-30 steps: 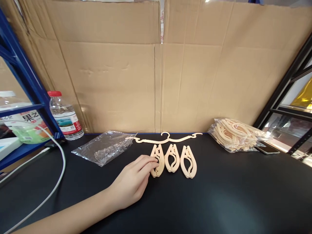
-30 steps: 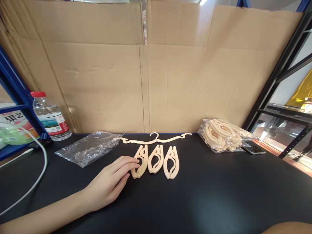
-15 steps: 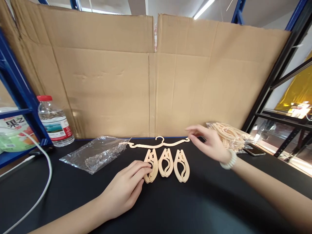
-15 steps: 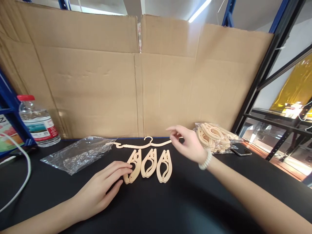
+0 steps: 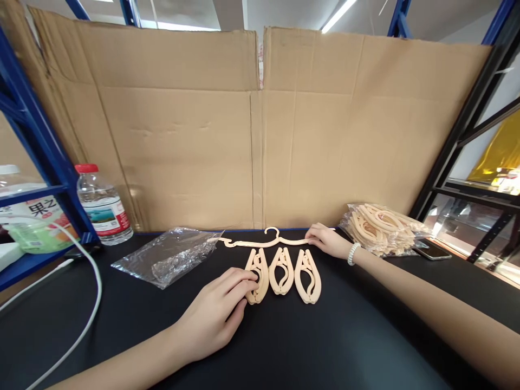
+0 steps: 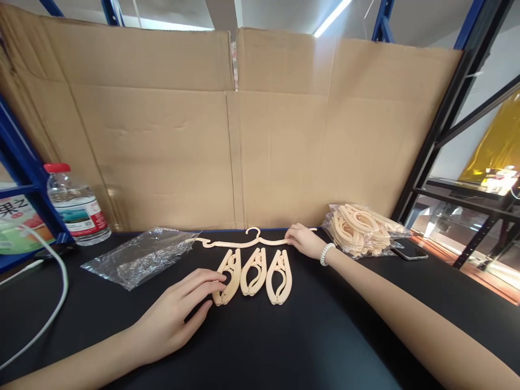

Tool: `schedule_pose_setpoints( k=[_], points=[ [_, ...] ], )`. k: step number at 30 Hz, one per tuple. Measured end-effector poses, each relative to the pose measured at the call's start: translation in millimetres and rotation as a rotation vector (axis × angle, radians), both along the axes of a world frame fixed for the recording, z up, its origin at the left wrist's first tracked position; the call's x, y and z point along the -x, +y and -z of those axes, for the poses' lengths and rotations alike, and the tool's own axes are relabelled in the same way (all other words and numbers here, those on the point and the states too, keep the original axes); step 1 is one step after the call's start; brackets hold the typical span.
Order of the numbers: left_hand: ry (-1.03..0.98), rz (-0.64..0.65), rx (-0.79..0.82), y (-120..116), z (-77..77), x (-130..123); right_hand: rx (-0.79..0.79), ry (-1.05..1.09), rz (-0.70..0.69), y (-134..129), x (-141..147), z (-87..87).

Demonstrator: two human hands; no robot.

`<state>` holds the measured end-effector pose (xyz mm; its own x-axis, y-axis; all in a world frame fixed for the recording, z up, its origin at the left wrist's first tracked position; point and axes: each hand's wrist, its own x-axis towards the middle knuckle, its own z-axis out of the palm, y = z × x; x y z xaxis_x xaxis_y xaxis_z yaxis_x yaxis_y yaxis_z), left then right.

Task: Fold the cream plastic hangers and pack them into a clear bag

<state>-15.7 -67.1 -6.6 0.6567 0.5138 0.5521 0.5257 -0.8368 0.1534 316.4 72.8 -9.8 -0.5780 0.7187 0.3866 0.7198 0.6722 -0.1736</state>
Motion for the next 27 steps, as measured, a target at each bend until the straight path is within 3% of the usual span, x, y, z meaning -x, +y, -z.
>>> schedule_pose_setpoints(
  k=[10,16,22,27],
  points=[
    [-0.044,0.010,0.037,-2,0.5,-1,-0.151,0.130,0.127,-52,-14,-21.7],
    [-0.114,-0.085,0.100,0,2.0,2,-0.400,0.207,0.233,-78,-24,-35.2],
    [-0.282,-0.393,0.299,6,4.4,8,-0.469,0.258,0.137,-97,-14,-22.8],
    [-0.466,-0.417,0.429,10,1.6,7,-0.454,0.252,0.066,-101,-8,-8.6]
  ],
)
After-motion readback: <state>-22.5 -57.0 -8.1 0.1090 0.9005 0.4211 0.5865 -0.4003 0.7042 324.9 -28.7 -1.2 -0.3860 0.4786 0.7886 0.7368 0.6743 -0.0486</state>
